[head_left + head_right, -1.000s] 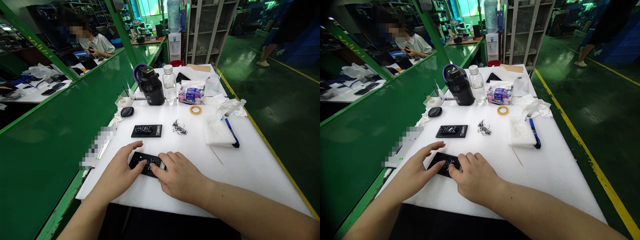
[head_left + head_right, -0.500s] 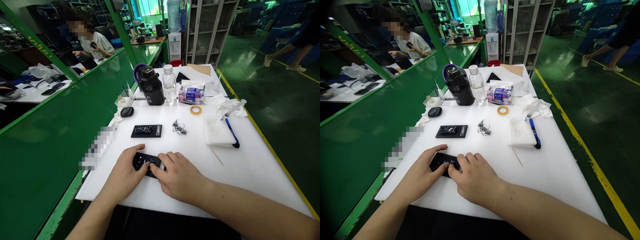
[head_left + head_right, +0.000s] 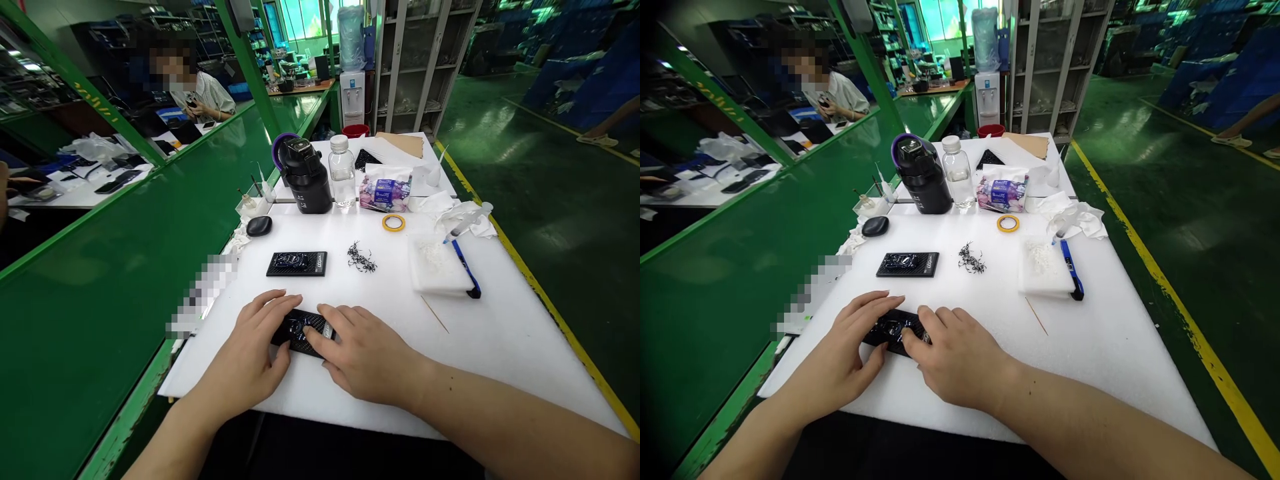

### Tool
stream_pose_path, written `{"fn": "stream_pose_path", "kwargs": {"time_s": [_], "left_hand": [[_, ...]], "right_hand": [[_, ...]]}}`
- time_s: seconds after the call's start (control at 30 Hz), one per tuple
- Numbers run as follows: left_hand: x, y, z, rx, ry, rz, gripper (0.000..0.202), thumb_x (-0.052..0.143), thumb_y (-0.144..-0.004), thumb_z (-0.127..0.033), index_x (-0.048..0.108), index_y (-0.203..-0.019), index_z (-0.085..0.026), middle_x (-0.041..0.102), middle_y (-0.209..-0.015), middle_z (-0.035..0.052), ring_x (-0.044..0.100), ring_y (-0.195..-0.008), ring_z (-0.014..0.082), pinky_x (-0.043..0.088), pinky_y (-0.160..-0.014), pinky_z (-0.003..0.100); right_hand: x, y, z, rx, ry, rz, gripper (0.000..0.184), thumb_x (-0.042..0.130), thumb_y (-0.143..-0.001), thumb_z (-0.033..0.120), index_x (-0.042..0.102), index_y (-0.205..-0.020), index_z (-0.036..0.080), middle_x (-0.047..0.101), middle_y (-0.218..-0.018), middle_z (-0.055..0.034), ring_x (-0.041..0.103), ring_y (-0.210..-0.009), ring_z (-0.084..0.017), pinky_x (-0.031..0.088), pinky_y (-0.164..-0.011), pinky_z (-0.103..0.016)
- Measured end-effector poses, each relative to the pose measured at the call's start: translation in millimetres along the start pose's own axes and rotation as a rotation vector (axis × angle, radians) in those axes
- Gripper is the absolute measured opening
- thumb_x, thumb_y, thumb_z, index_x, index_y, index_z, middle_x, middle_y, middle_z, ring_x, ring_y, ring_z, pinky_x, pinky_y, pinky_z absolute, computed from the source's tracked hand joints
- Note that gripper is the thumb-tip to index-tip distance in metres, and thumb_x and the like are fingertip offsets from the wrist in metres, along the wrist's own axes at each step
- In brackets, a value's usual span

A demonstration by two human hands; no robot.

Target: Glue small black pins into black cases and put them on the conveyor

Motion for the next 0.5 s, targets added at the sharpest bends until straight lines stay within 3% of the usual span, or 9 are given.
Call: {"fn": "stream_pose_path", "kwargs": {"time_s": [0.2,0.3,0.4,0.5], "left_hand": [[3.5,4,10,0.020,0.006,0.107,0.076,0.052,-0.079,-0.013,0.028,-0.150,-0.029,0.042,-0.151,0.0053,0.028,-0.145,0.0304,0.035,-0.117,0.052],[9.2,-1,15,0.027,0.040,0.135,0.071,0.056,-0.083,-0.019,0.031,-0.149,-0.029,0.045,-0.150,0.0052,0.036,-0.142,0.0289,0.040,-0.115,0.047],[6.1,2,21,0.060,0.026,0.091,0.067,0.061,-0.084,-0.027,0.037,-0.146,-0.031,0.057,-0.139,0.0050,0.052,-0.130,0.0274,0.047,-0.109,0.042],[-19.0,26,50,0.008,-0.061,-0.044,0.066,0.066,-0.079,-0.033,0.043,-0.141,-0.034,0.063,-0.130,0.0052,0.059,-0.120,0.0309,0.049,-0.103,0.044]], "right_hand": [[-2,-1,-1,-0.008,0.008,0.008,0.046,0.054,-0.090,0.030,0.050,-0.132,0.012,0.046,-0.137,-0.0227,0.053,-0.103,-0.030,0.048,-0.084,-0.043],[-4,-1,-3,0.003,-0.004,0.014,0.049,0.056,-0.089,0.031,0.049,-0.134,0.012,0.048,-0.136,-0.0219,0.054,-0.102,-0.029,0.049,-0.084,-0.044],[-6,-1,-3,0.003,-0.031,-0.008,0.051,0.059,-0.089,0.032,0.049,-0.134,0.013,0.047,-0.137,-0.0210,0.052,-0.110,-0.032,0.048,-0.089,-0.045],[-13,0,-3,-0.014,-0.025,-0.094,0.047,0.057,-0.090,0.031,0.050,-0.133,0.013,0.043,-0.142,-0.0207,0.041,-0.126,-0.036,0.043,-0.099,-0.049]]}}
Point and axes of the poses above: each hand's wrist, its own y-axis away from the middle knuckle, its own x-axis out of the palm, z = x × y, the point moved 9 cm from there along -y, towards the middle knuckle
